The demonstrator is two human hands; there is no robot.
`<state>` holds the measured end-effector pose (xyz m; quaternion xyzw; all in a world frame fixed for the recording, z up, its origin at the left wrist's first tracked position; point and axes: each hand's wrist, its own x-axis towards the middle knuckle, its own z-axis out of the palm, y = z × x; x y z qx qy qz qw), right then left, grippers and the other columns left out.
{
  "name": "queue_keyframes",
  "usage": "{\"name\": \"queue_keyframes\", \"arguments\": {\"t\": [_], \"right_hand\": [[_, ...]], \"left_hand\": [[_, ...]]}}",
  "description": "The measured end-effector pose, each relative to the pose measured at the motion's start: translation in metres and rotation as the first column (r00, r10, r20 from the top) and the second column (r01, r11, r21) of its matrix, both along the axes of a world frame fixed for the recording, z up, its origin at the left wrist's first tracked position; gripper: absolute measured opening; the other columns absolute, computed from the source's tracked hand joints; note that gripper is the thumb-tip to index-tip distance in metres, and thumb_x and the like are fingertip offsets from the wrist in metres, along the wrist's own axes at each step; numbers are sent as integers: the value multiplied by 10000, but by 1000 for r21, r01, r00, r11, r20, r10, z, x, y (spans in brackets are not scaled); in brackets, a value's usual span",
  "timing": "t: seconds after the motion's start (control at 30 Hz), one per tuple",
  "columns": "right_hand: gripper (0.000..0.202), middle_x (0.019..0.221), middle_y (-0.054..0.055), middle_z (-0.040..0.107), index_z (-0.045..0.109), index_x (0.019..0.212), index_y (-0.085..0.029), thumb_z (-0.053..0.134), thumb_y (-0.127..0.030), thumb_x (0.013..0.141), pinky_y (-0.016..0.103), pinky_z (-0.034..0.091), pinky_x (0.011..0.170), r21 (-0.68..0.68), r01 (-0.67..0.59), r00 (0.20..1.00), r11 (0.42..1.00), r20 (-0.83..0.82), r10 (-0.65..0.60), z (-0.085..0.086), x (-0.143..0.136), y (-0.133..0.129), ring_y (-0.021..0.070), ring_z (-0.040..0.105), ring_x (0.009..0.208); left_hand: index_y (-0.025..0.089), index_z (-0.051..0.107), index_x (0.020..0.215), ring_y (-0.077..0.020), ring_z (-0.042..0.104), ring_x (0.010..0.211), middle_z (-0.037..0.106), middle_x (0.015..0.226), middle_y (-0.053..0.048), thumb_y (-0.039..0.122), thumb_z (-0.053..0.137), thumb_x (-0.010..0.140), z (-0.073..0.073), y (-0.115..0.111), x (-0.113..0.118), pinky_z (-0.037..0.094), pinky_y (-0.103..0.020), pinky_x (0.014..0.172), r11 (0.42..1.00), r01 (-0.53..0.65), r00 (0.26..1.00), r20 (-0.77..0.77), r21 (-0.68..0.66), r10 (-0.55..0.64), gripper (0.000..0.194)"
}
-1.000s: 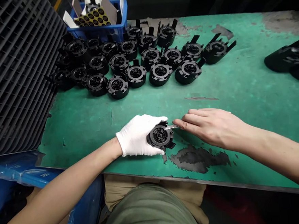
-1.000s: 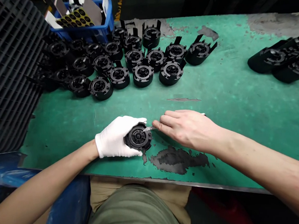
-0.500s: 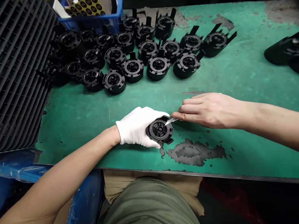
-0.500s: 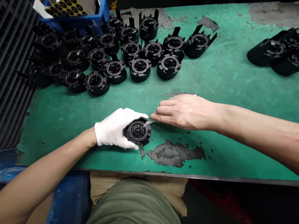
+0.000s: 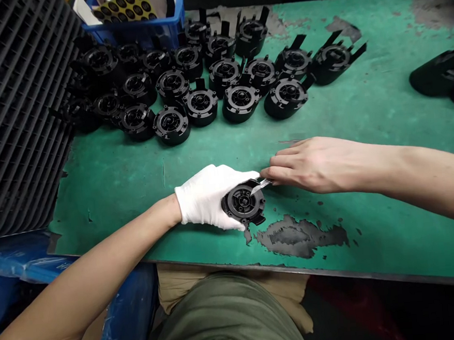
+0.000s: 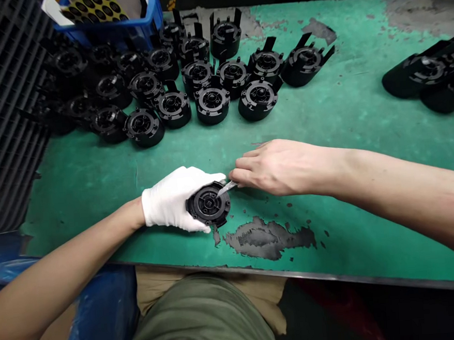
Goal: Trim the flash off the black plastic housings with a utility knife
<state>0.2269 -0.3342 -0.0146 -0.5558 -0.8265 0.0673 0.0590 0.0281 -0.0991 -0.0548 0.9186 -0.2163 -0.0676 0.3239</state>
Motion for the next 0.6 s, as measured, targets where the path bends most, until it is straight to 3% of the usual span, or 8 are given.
{"name": "queue_keyframes", "arguments": {"t": [0.23,0.5,0.6], "right_hand": [[323,885,12,634,668,1111,-240,354,-201,1171,342,452,783,25,-25,997,999,78,23,-11,10,3,195,572,763],[319,896,22,648,686,1154,-229,373,-167,1155,348,372,733,53,-70,990,996,123,63,-3,6,7,200,563,809],[291,896,21,643,684,1151,-224,395,-192,1158,354,384,738,47,-71,990,996,128,65,-3,6,8,203,556,807]], "left_hand": [[288,572,1536,-382,794,1163,797,1314,-103,750,869,768,-3,1,-1,601,-438,964,1000,-4,1000,5,-9,4,944],[266,641,1401,-373,807,1092,823,1186,-72,712,899,747,6,-2,3,591,-409,885,1000,4,999,-47,-2,-4,833],[271,620,1439,-376,803,1123,817,1240,-76,716,911,738,5,-1,2,597,-419,926,1000,-4,999,-36,-8,4,879]]}}
